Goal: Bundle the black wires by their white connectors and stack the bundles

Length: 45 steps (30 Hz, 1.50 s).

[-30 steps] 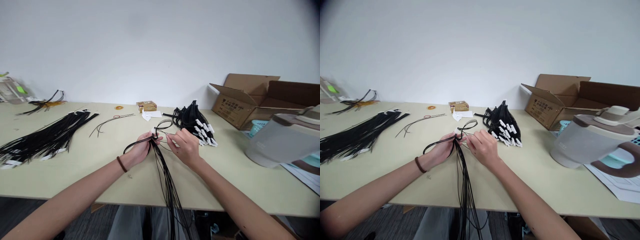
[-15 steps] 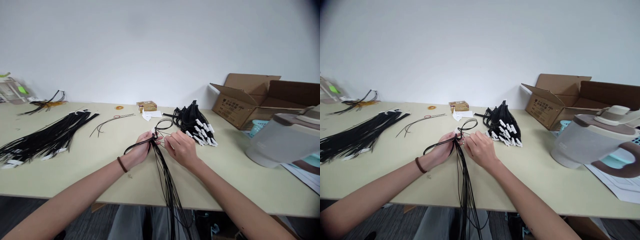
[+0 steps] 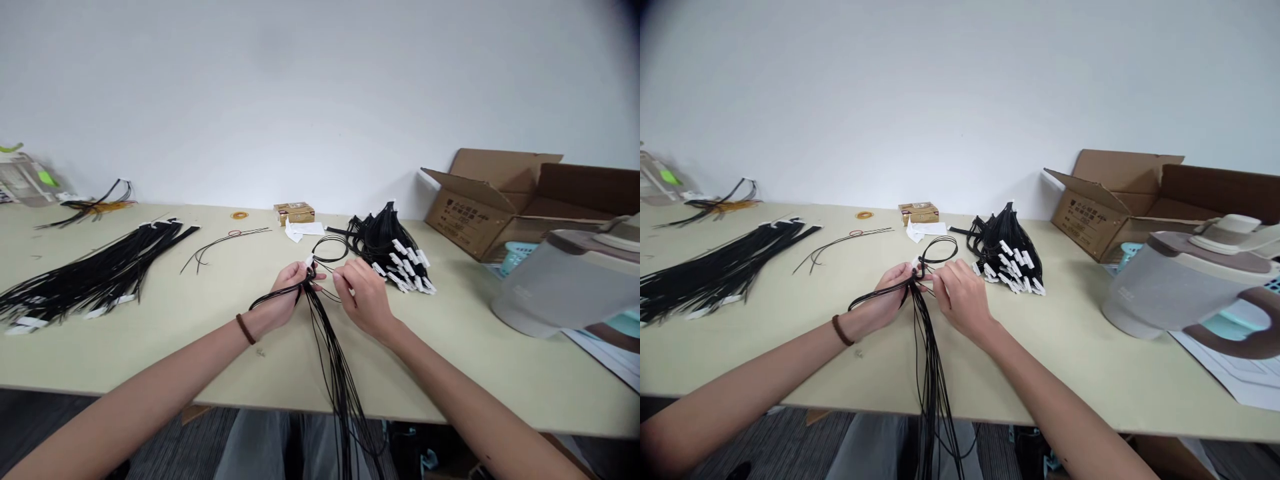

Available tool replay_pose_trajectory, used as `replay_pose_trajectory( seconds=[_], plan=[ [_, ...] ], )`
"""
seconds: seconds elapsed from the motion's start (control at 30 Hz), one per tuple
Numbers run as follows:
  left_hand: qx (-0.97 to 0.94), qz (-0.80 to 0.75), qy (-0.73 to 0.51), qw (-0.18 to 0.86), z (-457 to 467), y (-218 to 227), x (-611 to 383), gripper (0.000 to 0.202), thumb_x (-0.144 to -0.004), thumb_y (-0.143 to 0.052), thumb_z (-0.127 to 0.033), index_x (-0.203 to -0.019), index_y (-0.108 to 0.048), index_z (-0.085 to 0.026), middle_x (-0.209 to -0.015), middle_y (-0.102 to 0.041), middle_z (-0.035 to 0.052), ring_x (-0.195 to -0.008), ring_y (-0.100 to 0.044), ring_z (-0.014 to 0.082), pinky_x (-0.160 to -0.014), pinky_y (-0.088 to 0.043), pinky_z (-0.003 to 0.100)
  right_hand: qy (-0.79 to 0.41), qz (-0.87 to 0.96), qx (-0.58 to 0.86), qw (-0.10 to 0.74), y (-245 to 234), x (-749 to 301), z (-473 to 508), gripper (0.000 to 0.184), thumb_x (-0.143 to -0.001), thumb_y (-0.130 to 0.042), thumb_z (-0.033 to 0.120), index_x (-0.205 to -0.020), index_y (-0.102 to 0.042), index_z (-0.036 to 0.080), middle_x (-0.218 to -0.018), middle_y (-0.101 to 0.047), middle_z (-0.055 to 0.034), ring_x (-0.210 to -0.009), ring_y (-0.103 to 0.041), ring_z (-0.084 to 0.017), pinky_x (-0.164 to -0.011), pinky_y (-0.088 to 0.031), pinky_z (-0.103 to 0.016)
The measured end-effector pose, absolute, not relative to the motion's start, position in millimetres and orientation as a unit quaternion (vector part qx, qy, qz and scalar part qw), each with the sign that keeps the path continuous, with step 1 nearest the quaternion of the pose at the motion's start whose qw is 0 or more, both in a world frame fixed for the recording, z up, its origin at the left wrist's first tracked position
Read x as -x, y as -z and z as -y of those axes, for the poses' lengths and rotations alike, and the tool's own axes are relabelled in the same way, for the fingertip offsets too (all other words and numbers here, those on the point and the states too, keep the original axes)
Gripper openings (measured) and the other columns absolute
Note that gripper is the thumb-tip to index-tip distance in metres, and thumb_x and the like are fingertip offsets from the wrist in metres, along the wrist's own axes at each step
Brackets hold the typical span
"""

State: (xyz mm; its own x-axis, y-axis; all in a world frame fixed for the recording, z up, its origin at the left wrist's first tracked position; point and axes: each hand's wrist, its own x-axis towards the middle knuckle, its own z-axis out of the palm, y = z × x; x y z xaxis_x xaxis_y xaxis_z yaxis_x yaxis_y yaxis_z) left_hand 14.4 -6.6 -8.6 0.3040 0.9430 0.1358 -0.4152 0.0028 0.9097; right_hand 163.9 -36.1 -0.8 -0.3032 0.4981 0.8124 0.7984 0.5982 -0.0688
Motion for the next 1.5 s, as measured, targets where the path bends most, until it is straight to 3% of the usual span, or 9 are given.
replay_pose_trajectory(
  seconds=[0.13, 0.3, 0.53, 0.67, 0.97, 1.3, 1.5],
  plan=[
    [-0.49, -0.276, -0.503, 0.657, 8.0, 11.3, -14.4, 0.023, -0.074, -0.059, -0.035, -0.071, -0.051, -0.014, -0.076, -0.055, 0.0029, -0.07, -0.054, 0.0113, -0.065, -0.045, 0.025, 0.194, 0.791, 0.406, 0.415, 1.2, -163.6, 36.0, 0.018, -0.087, -0.039, 0.019, -0.072, -0.049, 0.019, -0.067, -0.051, -0.0022, -0.067, -0.039, -0.015, -0.06, -0.032, -0.027],
    [-0.509, -0.267, -0.478, 0.664, 10.8, 13.5, -15.5, 0.026, -0.074, -0.059, -0.039, -0.069, -0.051, -0.015, -0.072, -0.053, 0.0013, -0.066, -0.049, 0.0103, -0.064, -0.044, 0.024, 0.235, 0.789, 0.396, 0.407, 2.7, -164.0, 33.9, 0.011, -0.084, -0.046, 0.019, -0.074, -0.05, 0.019, -0.087, -0.056, -0.0063, -0.08, -0.042, -0.017, -0.069, -0.037, -0.03],
    [-0.54, -0.257, -0.464, 0.653, 14.7, 9.7, -16.4, 0.028, -0.072, -0.061, -0.041, -0.067, -0.051, -0.015, -0.065, -0.049, -0.0013, -0.059, -0.044, 0.009, -0.057, -0.039, 0.022, 0.159, 0.819, 0.37, 0.41, 3.3, -164.6, 32.4, 0.012, -0.085, -0.041, 0.017, -0.076, -0.047, 0.02, -0.11, -0.057, -0.0089, -0.102, -0.047, -0.02, -0.083, -0.041, -0.037],
    [-0.549, -0.249, -0.458, 0.654, 14.1, 10.7, -16.4, 0.03, -0.072, -0.06, -0.044, -0.068, -0.052, -0.015, -0.064, -0.05, -0.0005, -0.06, -0.045, 0.0103, -0.056, -0.038, 0.023, 0.1, 0.828, 0.367, 0.412, 3.0, -163.6, 32.2, 0.014, -0.087, -0.038, 0.015, -0.076, -0.045, 0.02, -0.11, -0.058, -0.0076, -0.096, -0.051, -0.017, -0.081, -0.043, -0.035],
    [-0.545, -0.251, -0.446, 0.664, 12.5, 13.4, -15.1, 0.027, -0.075, -0.057, -0.041, -0.074, -0.054, -0.014, -0.073, -0.053, 0.0017, -0.066, -0.048, 0.0112, -0.062, -0.043, 0.025, 0.083, 0.834, 0.363, 0.407, 4.6, -164.8, 30.7, 0.015, -0.088, -0.037, 0.016, -0.074, -0.043, 0.02, -0.109, -0.057, -0.007, -0.091, -0.05, -0.017, -0.077, -0.041, -0.033],
    [-0.514, -0.255, -0.45, 0.684, 11.8, 14.7, -14.9, 0.024, -0.074, -0.06, -0.037, -0.071, -0.053, -0.014, -0.07, -0.051, 0.0, -0.064, -0.047, 0.0099, -0.063, -0.043, 0.025, 0.062, 0.837, 0.357, 0.409, 4.1, -165.5, 29.4, 0.018, -0.088, -0.036, 0.016, -0.073, -0.044, 0.02, -0.109, -0.056, -0.0062, -0.092, -0.05, -0.016, -0.079, -0.042, -0.035],
    [-0.46, -0.232, -0.452, 0.728, 10.1, 11.1, -13.2, 0.016, -0.075, -0.061, -0.03, -0.074, -0.058, -0.014, -0.076, -0.058, 0.0032, -0.068, -0.052, 0.0123, -0.068, -0.043, 0.027, 0.133, 0.809, 0.362, 0.444, 4.3, -166.2, 27.9, 0.011, -0.087, -0.042, 0.018, -0.093, -0.051, 0.02, -0.117, -0.052, -0.0108, -0.109, -0.045, -0.021, -0.088, -0.043, -0.042]
  ],
)
